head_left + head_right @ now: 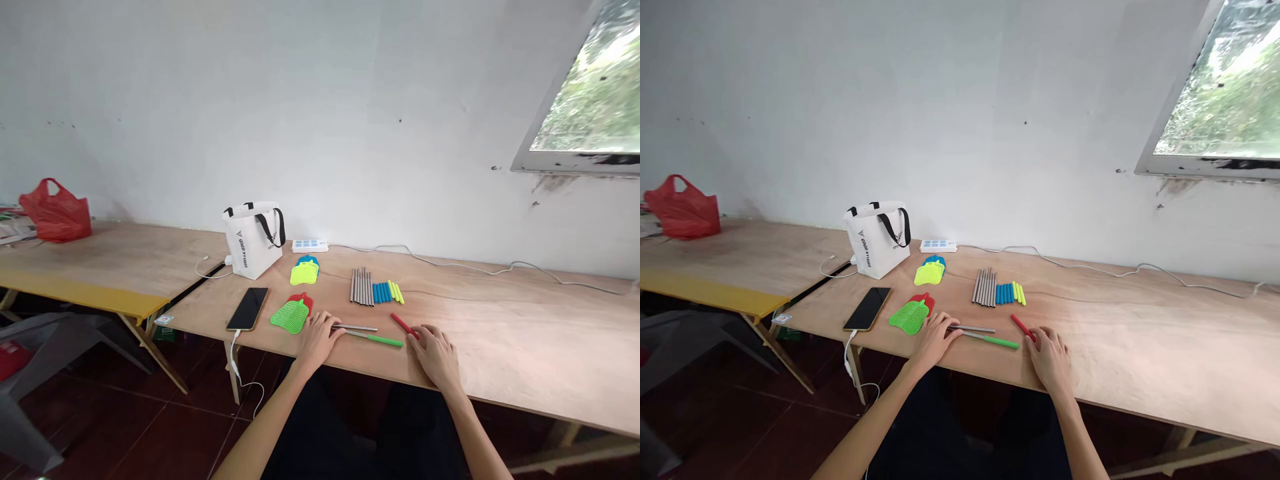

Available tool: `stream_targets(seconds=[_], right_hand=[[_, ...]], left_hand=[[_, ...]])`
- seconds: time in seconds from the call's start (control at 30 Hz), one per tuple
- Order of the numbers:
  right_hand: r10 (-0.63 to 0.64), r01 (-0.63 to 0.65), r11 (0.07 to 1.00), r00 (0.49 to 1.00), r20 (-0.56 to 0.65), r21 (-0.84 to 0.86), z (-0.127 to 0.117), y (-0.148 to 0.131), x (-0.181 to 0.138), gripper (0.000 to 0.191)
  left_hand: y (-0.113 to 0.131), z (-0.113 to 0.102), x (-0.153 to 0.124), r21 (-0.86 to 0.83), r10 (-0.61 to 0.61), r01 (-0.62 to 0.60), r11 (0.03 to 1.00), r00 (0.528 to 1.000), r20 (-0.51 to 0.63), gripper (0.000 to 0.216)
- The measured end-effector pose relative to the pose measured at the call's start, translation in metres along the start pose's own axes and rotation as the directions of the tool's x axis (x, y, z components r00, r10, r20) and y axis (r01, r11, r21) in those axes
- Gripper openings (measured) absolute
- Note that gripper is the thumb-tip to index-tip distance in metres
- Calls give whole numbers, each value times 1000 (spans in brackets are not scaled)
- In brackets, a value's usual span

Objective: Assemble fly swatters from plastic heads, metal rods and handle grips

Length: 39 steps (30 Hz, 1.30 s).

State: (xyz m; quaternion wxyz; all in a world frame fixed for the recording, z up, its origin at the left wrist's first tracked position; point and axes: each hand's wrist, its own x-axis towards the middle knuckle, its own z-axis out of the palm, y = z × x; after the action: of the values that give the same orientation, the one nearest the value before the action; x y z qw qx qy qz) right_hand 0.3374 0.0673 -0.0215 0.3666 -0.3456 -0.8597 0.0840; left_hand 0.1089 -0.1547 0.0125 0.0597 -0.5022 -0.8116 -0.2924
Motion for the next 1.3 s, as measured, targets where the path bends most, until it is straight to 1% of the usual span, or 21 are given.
stream_targets(seconds=[0.1,0.17,0.27,0.37,0.53,0.77,0.97,1.17,1.3], right_hand=[[11,-16,994,999,47,112,-4,-1,2,33],[21,-42,976,995,102,212,-9,-5,4,33],[63,-128,926,980,188,355,-16,-12,5,34],[95,-185,889,970,226,419,-20,-18,5,36],[108,-211,866,964,244,453,-21,-22,5,39],[93,-207,877,959,268,434,-25,-26,6,41],[90,-197,869,965,248,454,-25,-29,6,42],[46,-130,879,981,191,459,-25,-30,4,36],[-33,-45,896,985,167,442,-24,-30,3,33]], left_hand=[[0,0,1,19,-4,3,1000,999,34,18],[0,0,1,15,-16,15,1000,999,45,16],[0,0,2,-35,-40,42,999,998,49,13],[0,-1,1,-88,-46,50,995,998,50,10],[2,-3,0,-105,-11,13,994,1000,23,8],[9,-9,-1,-91,28,-24,996,999,41,9],[9,-11,-1,-99,19,-15,995,999,44,11],[8,-10,-1,-117,31,-27,993,999,29,11],[9,-10,-1,-86,31,-28,996,999,38,11]])
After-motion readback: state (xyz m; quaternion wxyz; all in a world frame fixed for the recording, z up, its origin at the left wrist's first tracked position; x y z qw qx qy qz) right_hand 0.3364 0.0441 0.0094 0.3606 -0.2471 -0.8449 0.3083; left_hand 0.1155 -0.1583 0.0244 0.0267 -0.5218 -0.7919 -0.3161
